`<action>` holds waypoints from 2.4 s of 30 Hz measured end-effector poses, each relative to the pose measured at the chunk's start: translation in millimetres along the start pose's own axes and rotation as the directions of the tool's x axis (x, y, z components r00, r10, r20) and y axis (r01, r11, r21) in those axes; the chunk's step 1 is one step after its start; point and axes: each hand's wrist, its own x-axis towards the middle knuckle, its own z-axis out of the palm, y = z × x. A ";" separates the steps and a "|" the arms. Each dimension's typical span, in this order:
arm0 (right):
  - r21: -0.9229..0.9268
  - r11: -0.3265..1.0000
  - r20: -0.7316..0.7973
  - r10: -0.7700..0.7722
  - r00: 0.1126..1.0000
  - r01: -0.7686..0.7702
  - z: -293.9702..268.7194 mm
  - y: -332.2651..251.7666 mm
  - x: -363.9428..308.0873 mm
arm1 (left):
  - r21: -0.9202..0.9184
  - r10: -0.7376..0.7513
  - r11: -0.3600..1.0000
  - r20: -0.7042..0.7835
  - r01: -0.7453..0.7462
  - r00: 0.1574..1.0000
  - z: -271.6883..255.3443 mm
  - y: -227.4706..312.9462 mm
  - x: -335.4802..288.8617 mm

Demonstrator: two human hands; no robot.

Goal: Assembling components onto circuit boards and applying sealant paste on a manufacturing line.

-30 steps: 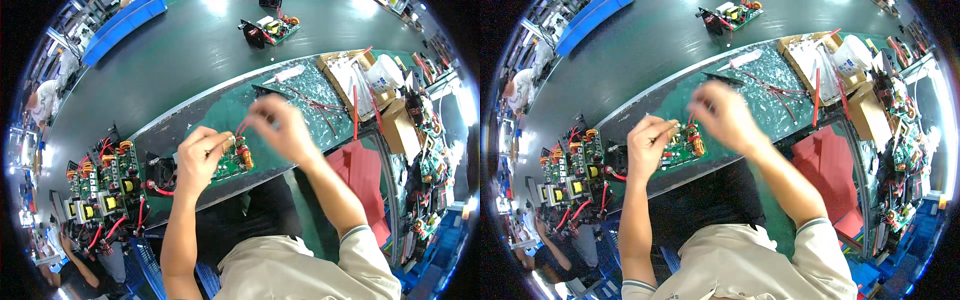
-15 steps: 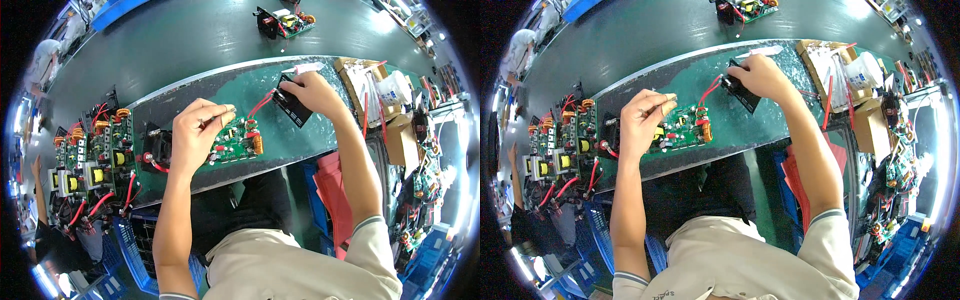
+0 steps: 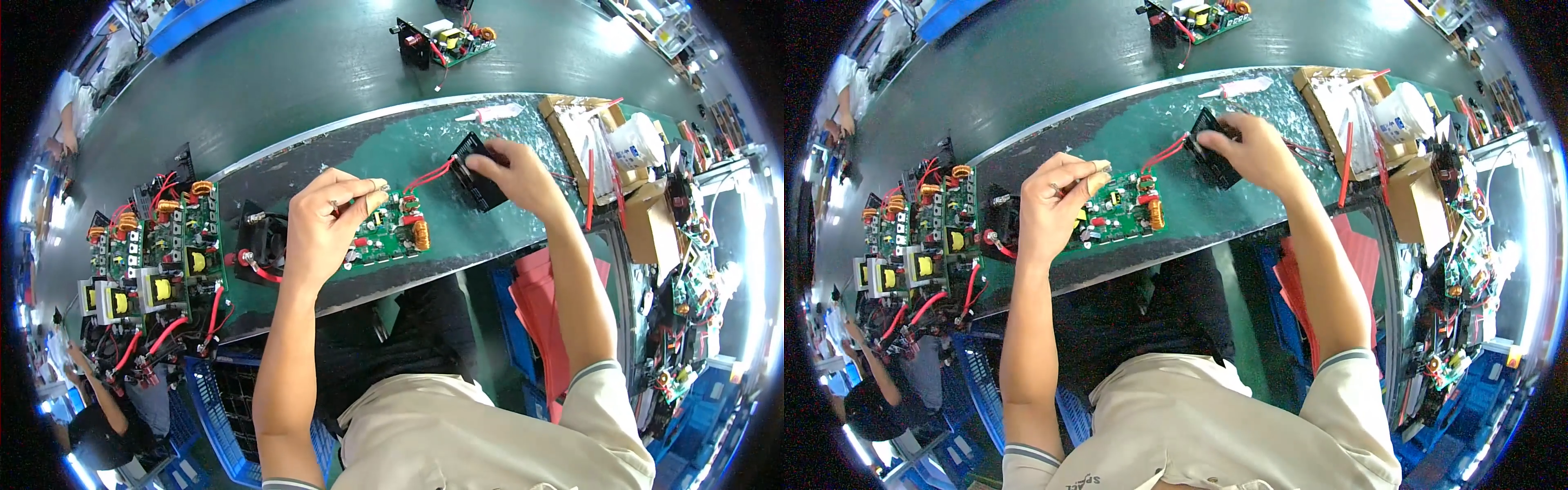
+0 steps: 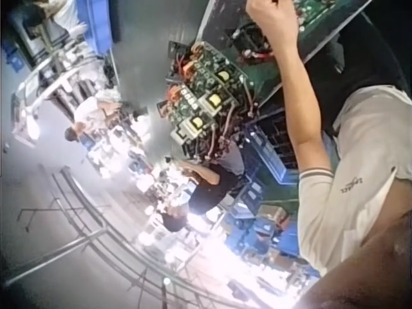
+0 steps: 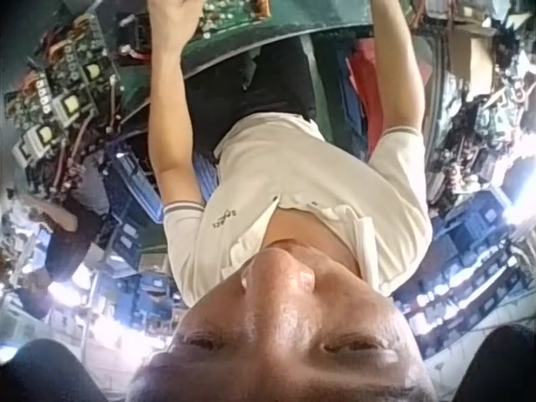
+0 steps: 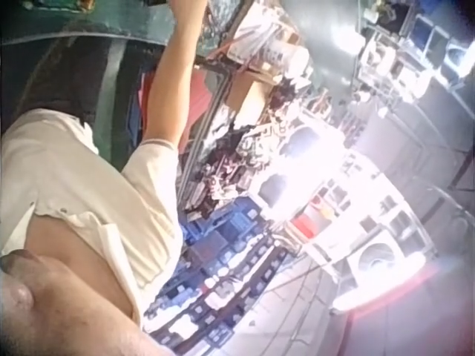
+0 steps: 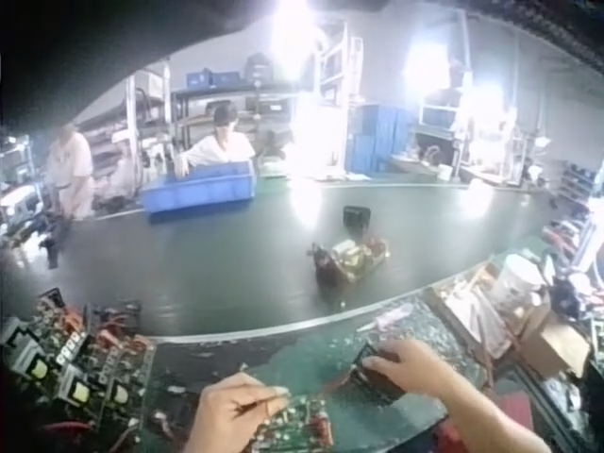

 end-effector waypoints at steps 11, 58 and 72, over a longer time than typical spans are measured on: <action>0.035 0.990 -0.459 -0.108 0.882 0.139 50.4 33.3 -42.1 | -0.050 -0.019 0.999 0.046 0.021 0.999 19.7 -7.5 -6.3; 0.289 0.903 -0.544 -0.118 0.831 0.317 115.6 -29.5 -59.3 | 0.307 0.068 0.949 0.005 -0.067 0.998 59.4 -6.3 -7.0; -0.122 0.966 -0.140 0.211 0.967 -0.228 70.2 -13.6 -57.0 | 0.249 -0.010 0.968 0.174 -0.034 0.985 30.4 16.3 -2.7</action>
